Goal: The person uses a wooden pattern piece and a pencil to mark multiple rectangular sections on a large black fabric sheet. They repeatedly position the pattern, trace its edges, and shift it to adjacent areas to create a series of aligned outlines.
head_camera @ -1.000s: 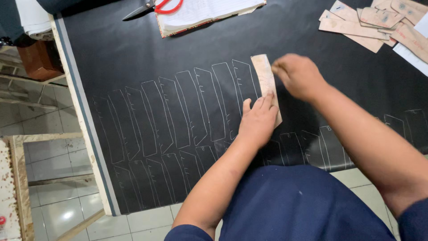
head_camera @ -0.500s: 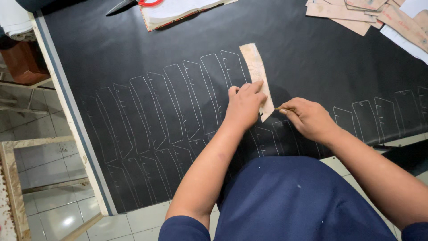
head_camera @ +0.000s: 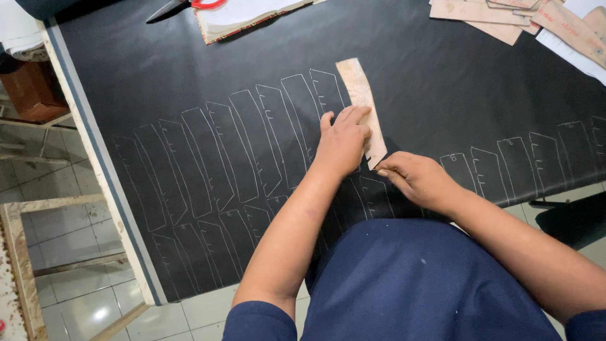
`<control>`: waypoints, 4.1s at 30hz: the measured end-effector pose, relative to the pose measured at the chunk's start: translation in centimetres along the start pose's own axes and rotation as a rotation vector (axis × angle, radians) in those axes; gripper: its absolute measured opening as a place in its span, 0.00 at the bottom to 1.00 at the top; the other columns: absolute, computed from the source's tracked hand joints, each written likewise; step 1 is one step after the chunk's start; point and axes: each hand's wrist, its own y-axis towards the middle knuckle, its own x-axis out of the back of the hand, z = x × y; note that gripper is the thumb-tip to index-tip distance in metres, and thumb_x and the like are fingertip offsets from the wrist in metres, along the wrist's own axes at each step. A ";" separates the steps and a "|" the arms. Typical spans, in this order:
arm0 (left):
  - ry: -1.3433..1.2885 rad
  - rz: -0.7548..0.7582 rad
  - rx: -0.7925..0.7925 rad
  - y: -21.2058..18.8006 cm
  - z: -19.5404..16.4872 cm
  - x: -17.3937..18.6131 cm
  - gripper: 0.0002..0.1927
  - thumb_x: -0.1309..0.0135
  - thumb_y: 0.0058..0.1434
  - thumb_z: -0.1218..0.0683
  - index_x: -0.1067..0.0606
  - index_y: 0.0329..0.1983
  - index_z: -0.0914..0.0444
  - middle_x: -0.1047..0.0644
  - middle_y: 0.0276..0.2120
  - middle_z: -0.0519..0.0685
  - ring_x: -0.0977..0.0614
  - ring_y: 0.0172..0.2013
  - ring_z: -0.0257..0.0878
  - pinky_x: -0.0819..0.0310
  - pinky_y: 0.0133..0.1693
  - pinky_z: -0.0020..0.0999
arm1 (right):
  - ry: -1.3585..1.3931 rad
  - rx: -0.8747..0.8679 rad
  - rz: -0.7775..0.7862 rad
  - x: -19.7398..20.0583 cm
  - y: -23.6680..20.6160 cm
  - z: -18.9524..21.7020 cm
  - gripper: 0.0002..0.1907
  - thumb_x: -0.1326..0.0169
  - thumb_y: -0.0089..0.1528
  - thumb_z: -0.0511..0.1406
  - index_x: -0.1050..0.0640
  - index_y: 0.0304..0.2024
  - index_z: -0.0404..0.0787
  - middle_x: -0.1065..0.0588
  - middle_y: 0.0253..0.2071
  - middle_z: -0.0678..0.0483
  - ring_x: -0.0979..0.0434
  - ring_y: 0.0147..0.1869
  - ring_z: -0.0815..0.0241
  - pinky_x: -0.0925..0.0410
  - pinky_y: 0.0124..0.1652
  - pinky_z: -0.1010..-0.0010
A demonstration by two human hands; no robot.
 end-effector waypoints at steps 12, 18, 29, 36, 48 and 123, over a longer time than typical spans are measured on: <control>-0.054 0.091 0.077 0.7 0.4 0.4 0.07 0.44 0.55 0.61 0.17 0.30 0.57 0.27 0.62 0.44 0.28 0.64 0.40 0.54 0.66 0.69 | -0.029 0.000 -0.016 -0.2 1.0 -0.2 0.08 0.45 0.65 0.36 0.20 0.44 0.40 0.21 0.40 0.50 0.19 0.41 0.50 0.27 0.41 0.64; -0.059 0.074 0.074 0.7 0.6 0.2 0.08 0.46 0.57 0.61 0.18 0.32 0.56 0.26 0.61 0.41 0.28 0.64 0.38 0.55 0.66 0.70 | -0.070 -0.001 -0.058 0.3 1.6 -0.4 0.08 0.45 0.65 0.35 0.20 0.44 0.39 0.21 0.39 0.50 0.19 0.41 0.50 0.28 0.40 0.63; -0.074 0.096 0.086 1.1 1.3 0.6 0.09 0.46 0.56 0.63 0.19 0.31 0.55 0.24 0.60 0.38 0.25 0.60 0.35 0.53 0.65 0.68 | -0.091 0.043 -0.106 0.1 3.2 -0.1 0.07 0.44 0.65 0.35 0.20 0.43 0.39 0.22 0.38 0.50 0.20 0.39 0.49 0.28 0.40 0.63; -0.094 0.092 0.099 1.5 1.6 0.6 0.12 0.47 0.54 0.66 0.19 0.32 0.55 0.22 0.57 0.37 0.23 0.58 0.35 0.52 0.65 0.65 | -0.054 0.019 -0.141 0.3 4.0 -0.2 0.07 0.44 0.66 0.35 0.21 0.43 0.38 0.22 0.39 0.50 0.20 0.40 0.50 0.28 0.39 0.63; -0.109 0.085 0.093 1.5 2.0 0.3 0.15 0.50 0.53 0.68 0.20 0.33 0.55 0.23 0.58 0.37 0.24 0.59 0.36 0.53 0.66 0.67 | -0.077 -0.011 -0.206 0.1 4.8 -1.1 0.08 0.47 0.67 0.35 0.21 0.42 0.37 0.23 0.39 0.47 0.21 0.41 0.48 0.29 0.41 0.62; -0.095 -0.023 0.233 0.5 -2.0 -3.5 0.35 0.33 0.51 0.42 0.25 0.64 0.51 0.42 0.73 0.50 0.49 0.75 0.55 0.66 0.71 0.62 | 0.062 -0.301 -0.238 1.9 1.7 -7.6 0.18 0.40 0.62 0.38 0.18 0.55 0.44 0.25 0.39 0.55 0.25 0.40 0.60 0.32 0.41 0.70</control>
